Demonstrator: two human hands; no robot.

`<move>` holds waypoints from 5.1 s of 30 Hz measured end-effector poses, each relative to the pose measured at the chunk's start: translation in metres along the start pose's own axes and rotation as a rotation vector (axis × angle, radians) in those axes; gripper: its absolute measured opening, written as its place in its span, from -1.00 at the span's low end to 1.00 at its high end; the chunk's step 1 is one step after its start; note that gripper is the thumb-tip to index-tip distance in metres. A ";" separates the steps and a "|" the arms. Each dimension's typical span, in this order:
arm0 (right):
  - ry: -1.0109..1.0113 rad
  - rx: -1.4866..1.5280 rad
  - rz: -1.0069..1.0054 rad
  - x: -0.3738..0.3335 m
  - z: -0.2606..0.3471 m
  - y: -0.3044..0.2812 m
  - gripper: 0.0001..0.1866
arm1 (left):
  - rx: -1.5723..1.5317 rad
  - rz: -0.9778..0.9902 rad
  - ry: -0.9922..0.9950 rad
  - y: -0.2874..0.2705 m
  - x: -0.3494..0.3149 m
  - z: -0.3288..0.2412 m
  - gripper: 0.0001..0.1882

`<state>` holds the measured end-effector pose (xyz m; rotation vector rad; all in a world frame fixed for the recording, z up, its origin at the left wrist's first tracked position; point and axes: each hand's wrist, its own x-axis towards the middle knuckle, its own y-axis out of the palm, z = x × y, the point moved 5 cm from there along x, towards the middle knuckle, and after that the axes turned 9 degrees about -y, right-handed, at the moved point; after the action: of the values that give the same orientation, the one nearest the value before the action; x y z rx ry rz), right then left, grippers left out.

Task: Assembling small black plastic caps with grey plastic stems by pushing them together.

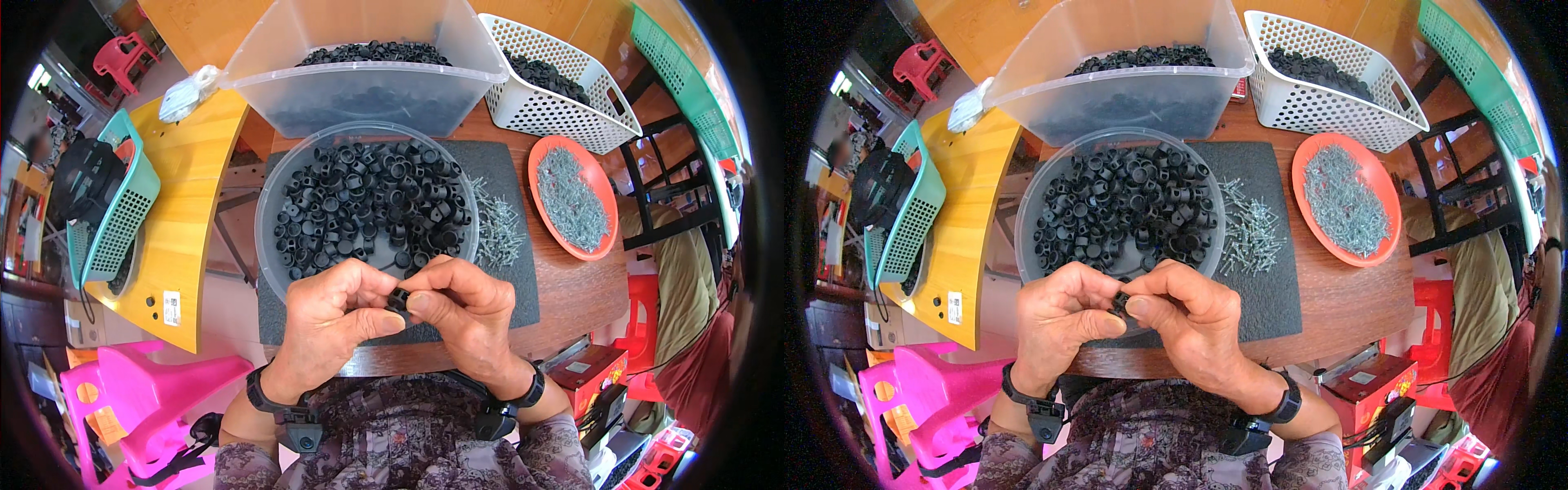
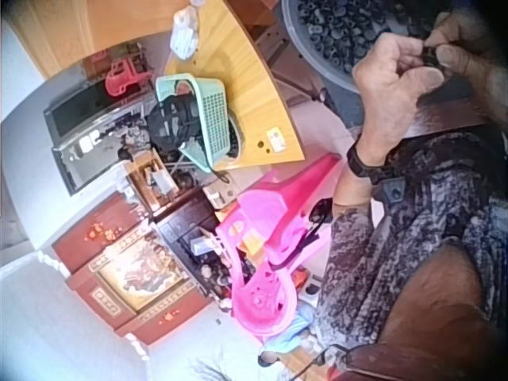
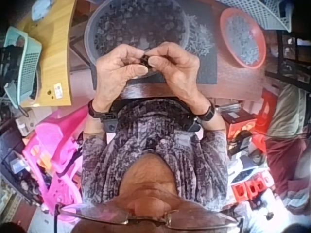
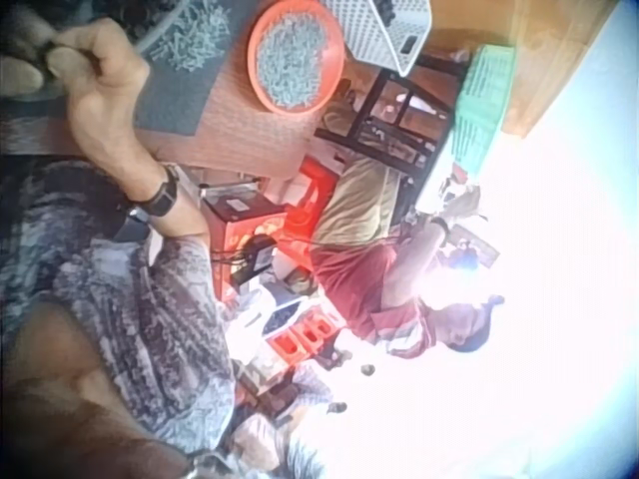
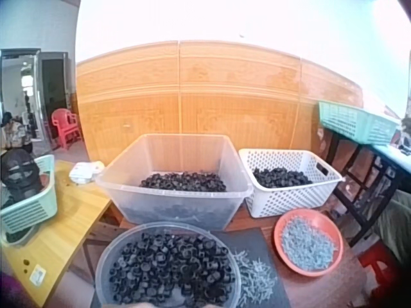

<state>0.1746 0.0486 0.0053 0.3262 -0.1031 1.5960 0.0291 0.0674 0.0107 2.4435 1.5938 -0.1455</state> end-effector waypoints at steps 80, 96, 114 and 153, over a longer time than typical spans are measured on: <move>-0.272 -0.817 -0.409 0.110 0.055 -0.196 -0.82 | 0.761 -0.285 0.413 -0.016 -0.006 -0.018 -0.78; -0.266 -1.487 -0.349 0.168 0.055 -0.233 -0.79 | 1.277 0.054 0.608 0.020 0.014 -0.014 -0.77; -0.505 -1.086 -0.214 0.079 0.061 -0.165 -0.87 | 1.246 -0.023 0.698 0.026 0.018 -0.027 -0.77; -0.477 0.333 0.321 -0.013 0.139 0.009 -0.59 | 0.110 -0.067 0.055 -0.031 -0.004 0.001 -0.81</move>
<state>0.1863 -0.0009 0.1351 0.9884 -0.2668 1.8246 -0.0006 0.0754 0.0068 2.4974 1.7352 -0.1830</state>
